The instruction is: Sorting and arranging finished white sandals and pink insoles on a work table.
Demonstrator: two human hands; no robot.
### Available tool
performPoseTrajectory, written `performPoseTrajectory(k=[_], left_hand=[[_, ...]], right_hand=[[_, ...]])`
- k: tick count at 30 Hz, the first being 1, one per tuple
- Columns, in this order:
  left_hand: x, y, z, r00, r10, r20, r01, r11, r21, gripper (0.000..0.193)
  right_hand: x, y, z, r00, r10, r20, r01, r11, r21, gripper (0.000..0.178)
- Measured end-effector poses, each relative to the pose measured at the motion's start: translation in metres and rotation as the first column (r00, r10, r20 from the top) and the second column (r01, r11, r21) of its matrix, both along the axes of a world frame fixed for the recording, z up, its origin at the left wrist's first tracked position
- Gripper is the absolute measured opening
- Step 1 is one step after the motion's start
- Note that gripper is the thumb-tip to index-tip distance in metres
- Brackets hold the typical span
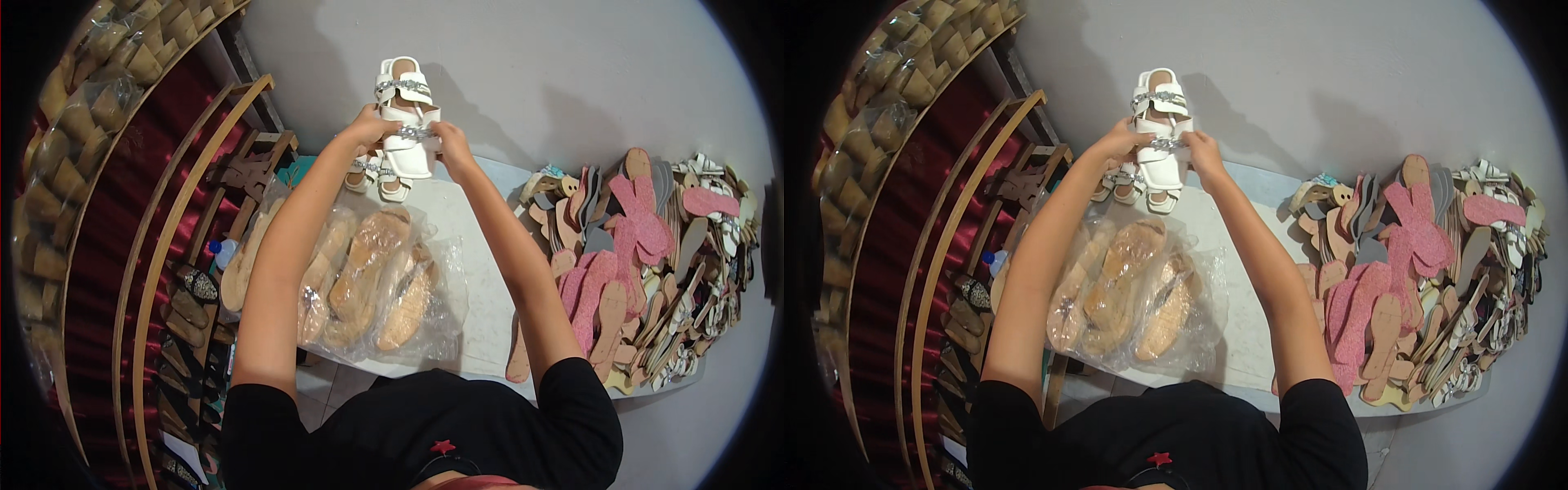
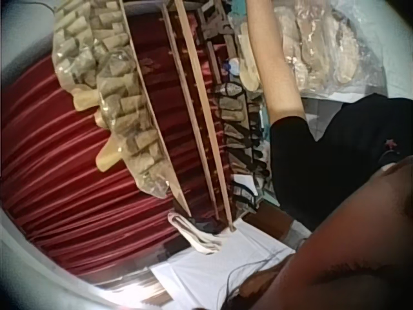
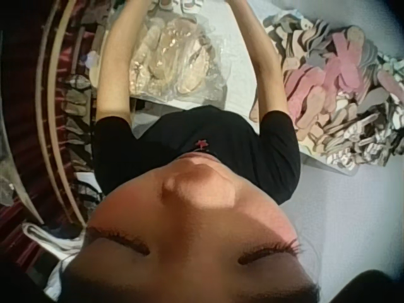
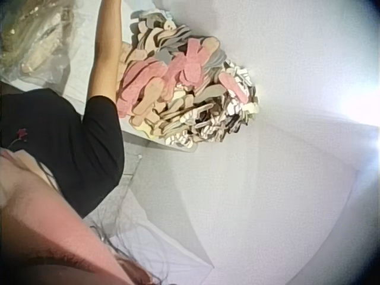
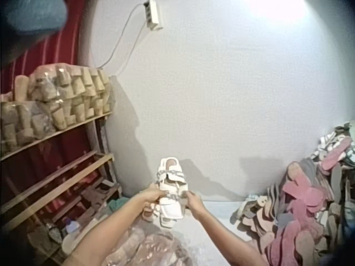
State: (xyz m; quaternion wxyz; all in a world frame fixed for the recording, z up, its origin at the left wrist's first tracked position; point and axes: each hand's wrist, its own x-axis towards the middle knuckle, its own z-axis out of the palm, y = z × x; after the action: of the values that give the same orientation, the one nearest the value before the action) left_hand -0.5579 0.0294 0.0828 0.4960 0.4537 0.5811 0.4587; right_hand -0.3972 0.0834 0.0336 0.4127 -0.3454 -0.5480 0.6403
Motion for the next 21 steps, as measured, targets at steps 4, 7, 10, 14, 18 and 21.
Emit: performPoseTrajectory(k=[4,7,10,14,18,21], left_hand=[[-0.045,0.033,-0.023,0.976,0.218,-0.01,-0.218,0.976,-0.025,0.052],[-0.084,0.056,-0.048,0.958,0.279,0.06,-0.27,0.955,-0.127,0.042],[-0.114,0.082,-0.084,0.958,0.282,0.041,-0.275,0.953,-0.128,0.042],[-0.168,0.085,-0.135,0.914,0.402,0.054,-0.385,0.902,-0.193,0.046],[-0.2,0.068,-0.183,0.904,0.402,0.147,-0.349,0.89,-0.293,0.046],[-0.21,0.064,-0.213,0.88,0.444,0.17,-0.352,0.85,-0.393,0.049]], right_hand=[[-0.035,0.013,0.007,0.979,0.205,-0.014,-0.205,0.974,-0.093,0.037],[-0.063,0.025,-0.008,0.962,0.269,0.051,-0.259,0.955,-0.147,0.051],[-0.087,0.052,-0.037,0.951,0.269,0.152,-0.239,0.953,-0.187,0.053],[-0.114,0.058,-0.067,0.904,0.356,0.237,-0.313,0.928,-0.2,0.048],[-0.112,0.06,-0.109,0.904,0.4,0.15,-0.349,0.893,-0.284,0.035],[-0.106,0.064,-0.13,0.907,0.383,0.176,-0.321,0.899,-0.298,0.031]])
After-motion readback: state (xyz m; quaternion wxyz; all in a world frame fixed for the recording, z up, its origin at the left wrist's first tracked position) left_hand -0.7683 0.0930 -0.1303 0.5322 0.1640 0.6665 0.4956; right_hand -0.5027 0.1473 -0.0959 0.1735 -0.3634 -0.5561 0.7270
